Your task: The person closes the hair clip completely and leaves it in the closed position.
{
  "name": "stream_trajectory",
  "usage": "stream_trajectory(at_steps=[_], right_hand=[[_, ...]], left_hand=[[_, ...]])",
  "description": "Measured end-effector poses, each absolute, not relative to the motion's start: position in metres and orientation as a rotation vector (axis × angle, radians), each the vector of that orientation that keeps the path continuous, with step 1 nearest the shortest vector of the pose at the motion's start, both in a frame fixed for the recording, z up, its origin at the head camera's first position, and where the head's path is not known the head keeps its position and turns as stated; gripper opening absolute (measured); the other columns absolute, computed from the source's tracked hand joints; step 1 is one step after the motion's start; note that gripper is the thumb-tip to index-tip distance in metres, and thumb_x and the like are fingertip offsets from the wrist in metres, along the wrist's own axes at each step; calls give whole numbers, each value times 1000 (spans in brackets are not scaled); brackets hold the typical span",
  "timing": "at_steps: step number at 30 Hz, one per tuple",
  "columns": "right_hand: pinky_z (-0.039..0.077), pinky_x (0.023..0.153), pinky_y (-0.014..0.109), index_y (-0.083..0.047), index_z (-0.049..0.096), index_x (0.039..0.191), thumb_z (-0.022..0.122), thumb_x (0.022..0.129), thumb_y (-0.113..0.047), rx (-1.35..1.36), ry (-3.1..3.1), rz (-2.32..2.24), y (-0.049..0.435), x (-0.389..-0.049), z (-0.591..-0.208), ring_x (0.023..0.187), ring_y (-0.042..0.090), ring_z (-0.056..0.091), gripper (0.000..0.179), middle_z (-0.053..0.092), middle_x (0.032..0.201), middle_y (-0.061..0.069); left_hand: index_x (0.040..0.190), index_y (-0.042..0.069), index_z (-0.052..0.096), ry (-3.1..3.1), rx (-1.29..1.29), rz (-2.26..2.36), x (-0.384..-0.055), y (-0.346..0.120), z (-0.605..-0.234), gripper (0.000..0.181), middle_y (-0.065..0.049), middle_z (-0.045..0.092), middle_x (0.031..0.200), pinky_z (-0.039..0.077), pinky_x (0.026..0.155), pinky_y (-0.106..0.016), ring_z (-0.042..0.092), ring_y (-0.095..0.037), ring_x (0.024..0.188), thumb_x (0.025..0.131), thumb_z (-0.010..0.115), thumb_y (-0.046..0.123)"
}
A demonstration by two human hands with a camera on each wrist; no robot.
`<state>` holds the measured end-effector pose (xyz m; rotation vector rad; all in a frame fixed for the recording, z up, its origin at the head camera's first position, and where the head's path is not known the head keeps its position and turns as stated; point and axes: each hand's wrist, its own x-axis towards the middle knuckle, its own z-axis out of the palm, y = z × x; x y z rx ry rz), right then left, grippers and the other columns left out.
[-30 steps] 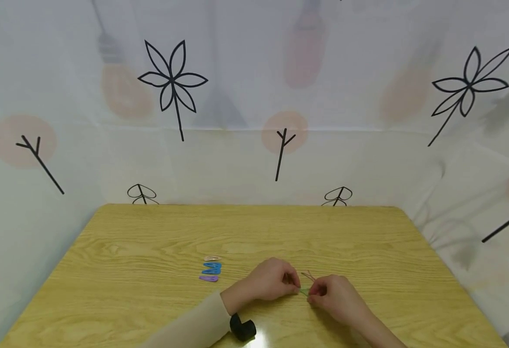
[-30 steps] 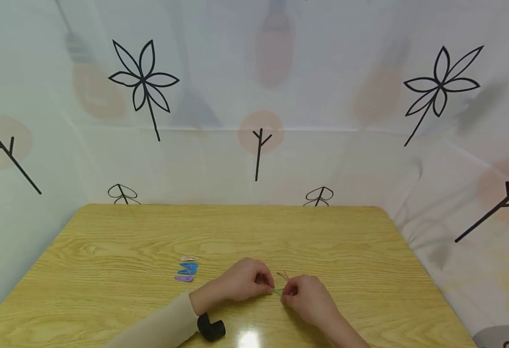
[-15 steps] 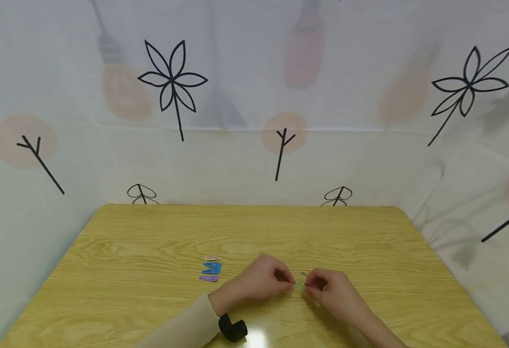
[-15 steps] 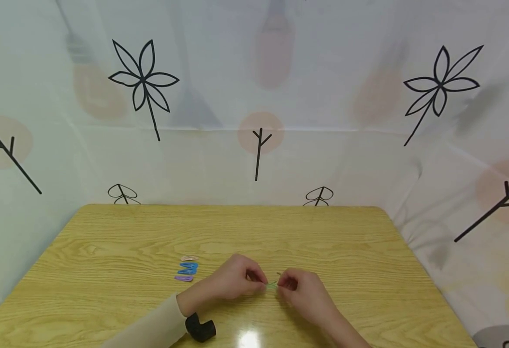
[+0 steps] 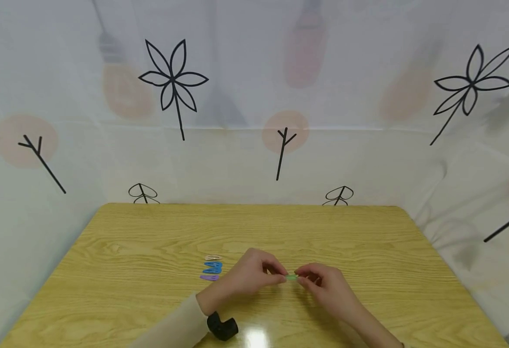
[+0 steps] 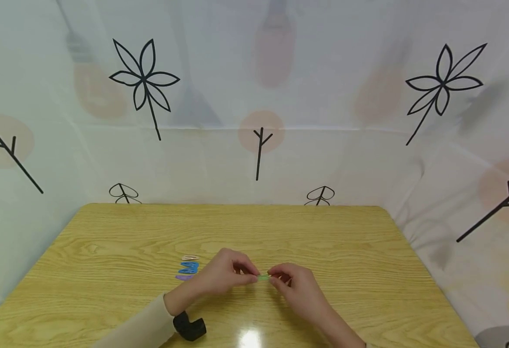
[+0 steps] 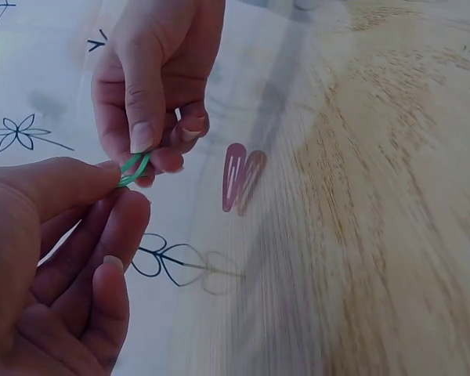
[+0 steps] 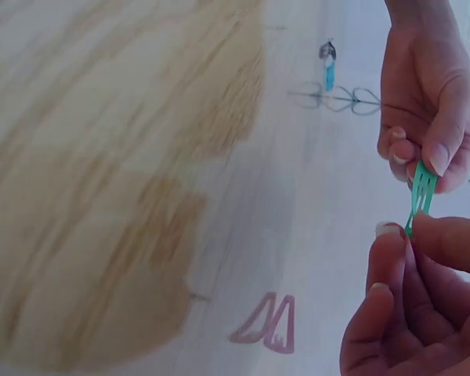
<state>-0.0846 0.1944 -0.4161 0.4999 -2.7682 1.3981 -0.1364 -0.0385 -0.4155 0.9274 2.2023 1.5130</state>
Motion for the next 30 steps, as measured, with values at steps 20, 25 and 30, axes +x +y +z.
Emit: stream_trajectory(at_steps=[20, 25, 30], right_hand=[[50, 63, 26, -1, 67, 94, 63, 97, -4, 396, -2716, 1536, 168, -89, -410, 73, 23, 60, 5, 64, 83, 7], [50, 63, 26, -2, 67, 94, 64, 96, -3, 425, -2708, 1540, 166, -89, -411, 72, 19, 60, 4, 64, 84, 7], [50, 64, 26, 0, 66, 94, 65, 96, -5, 430, -2702, 1612, 164, -88, -410, 73, 17, 59, 5, 63, 83, 7]], left_hand=[[101, 12, 76, 2240, 882, 1552, -135, -52, -414, 13, -10, 72, 90, 51, 63, -26, 68, -28, 81, 99, 64, 19], [99, 12, 75, 2230, 860, 1577, -134, -55, -413, 11, -9, 72, 88, 52, 64, -27, 67, -29, 80, 98, 65, 16], [98, 11, 75, 2220, 838, 1578, -132, -57, -413, 10, -5, 71, 87, 54, 67, -32, 67, -28, 80, 97, 66, 14]])
